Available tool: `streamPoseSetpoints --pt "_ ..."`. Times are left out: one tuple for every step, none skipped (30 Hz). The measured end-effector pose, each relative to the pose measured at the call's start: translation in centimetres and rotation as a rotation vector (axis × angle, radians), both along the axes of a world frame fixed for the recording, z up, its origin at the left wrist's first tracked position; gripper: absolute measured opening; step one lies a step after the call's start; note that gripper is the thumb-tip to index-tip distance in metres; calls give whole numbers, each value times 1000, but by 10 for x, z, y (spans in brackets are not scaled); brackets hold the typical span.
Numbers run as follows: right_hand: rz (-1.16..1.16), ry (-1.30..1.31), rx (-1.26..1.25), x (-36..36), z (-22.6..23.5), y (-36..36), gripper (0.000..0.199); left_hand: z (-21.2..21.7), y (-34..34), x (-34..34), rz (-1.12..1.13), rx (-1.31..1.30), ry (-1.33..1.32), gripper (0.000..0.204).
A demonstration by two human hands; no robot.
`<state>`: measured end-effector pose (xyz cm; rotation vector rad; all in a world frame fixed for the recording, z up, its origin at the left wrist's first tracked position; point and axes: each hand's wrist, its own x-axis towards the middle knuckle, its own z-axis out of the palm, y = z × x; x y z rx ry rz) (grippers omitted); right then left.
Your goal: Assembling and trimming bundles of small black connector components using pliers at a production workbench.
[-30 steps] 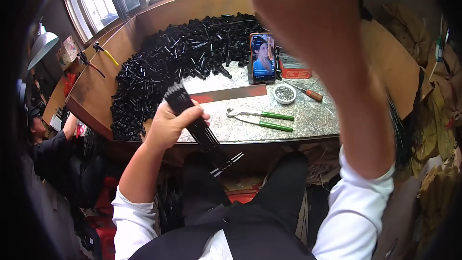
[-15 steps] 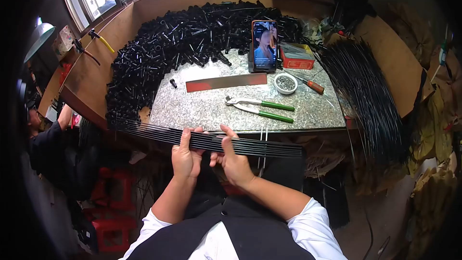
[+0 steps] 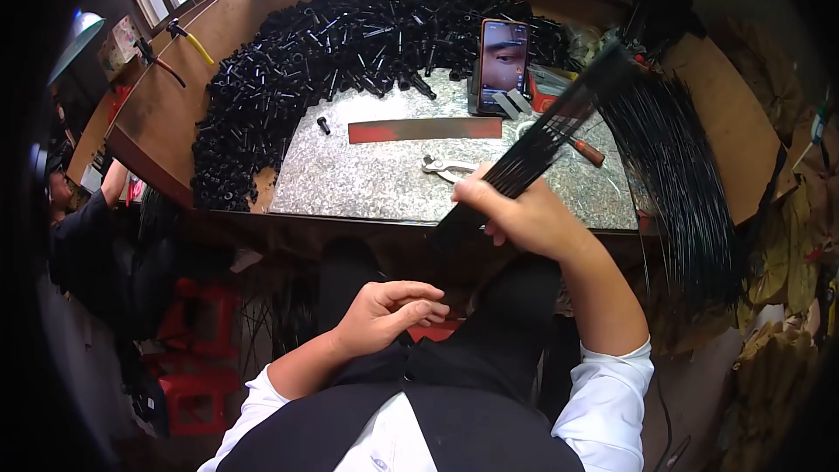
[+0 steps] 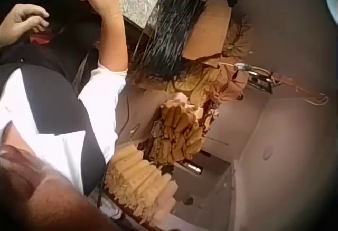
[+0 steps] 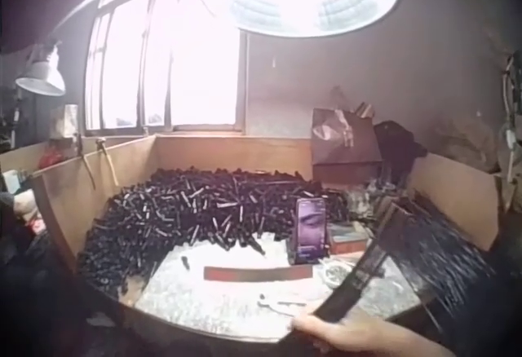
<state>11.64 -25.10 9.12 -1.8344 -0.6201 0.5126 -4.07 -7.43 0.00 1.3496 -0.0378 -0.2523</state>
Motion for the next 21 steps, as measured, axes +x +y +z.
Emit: streamPoseSetpoints --pt "45 -6 -84 -2 -6 5 21 4 1 0 -1 57 -77 21" --pt "91 -13 -168 -4 -16 12 19 10 3 0 6 58 -76 21" --pt "188 -1 -176 -6 -23 19 18 15 8 0 41 143 -175 21" --pt "291 -101 -152 -8 -33 22 18 20 11 1 70 227 -276 20" --pt "395 -201 -127 -10 -44 25 17 24 15 1 95 224 -292 19" --pt "469 -200 -152 -12 -50 28 16 30 19 1 121 238 -327 19" --pt "511 -220 -120 -14 -57 30 20 35 24 1 147 252 -362 19" --pt "552 -239 -89 -15 -62 32 24 41 27 2 183 268 -406 19" --pt "632 -217 -168 -17 -58 35 17 49 32 4 204 312 -451 19" --pt "653 -243 -163 -17 -65 36 18 57 36 5 224 357 -496 19" --pt "673 -268 -158 -17 -72 37 18 64 37 6 266 340 -505 19" --pt "687 -246 -161 -19 -67 41 19 69 41 7 297 374 -533 19" --pt "705 -241 -166 -19 -63 42 19 73 46 8 328 406 -561 19" --pt "721 -236 -171 -19 -59 43 19 80 47 10 360 396 -589 19" --pt "723 -249 -152 -20 -56 43 18 85 49 13 369 413 -618 19" --pt "731 -259 -171 -21 -52 44 19 89 51 16 377 429 -647 20" --pt "737 -268 -190 -22 -46 45 19 93 51 19 396 429 -661 19" --pt "752 -183 -185 -23 -36 46 20 95 51 22 401 429 -661 19" --pt "755 -184 -187 -23 -37 48 20 96 51 24 418 443 -701 21" --pt "779 -127 -190 -23 -38 50 21 98 51 27 434 457 -741 22" --pt "795 -70 -197 -24 -41 50 21 101 50 33 433 451 -743 22"
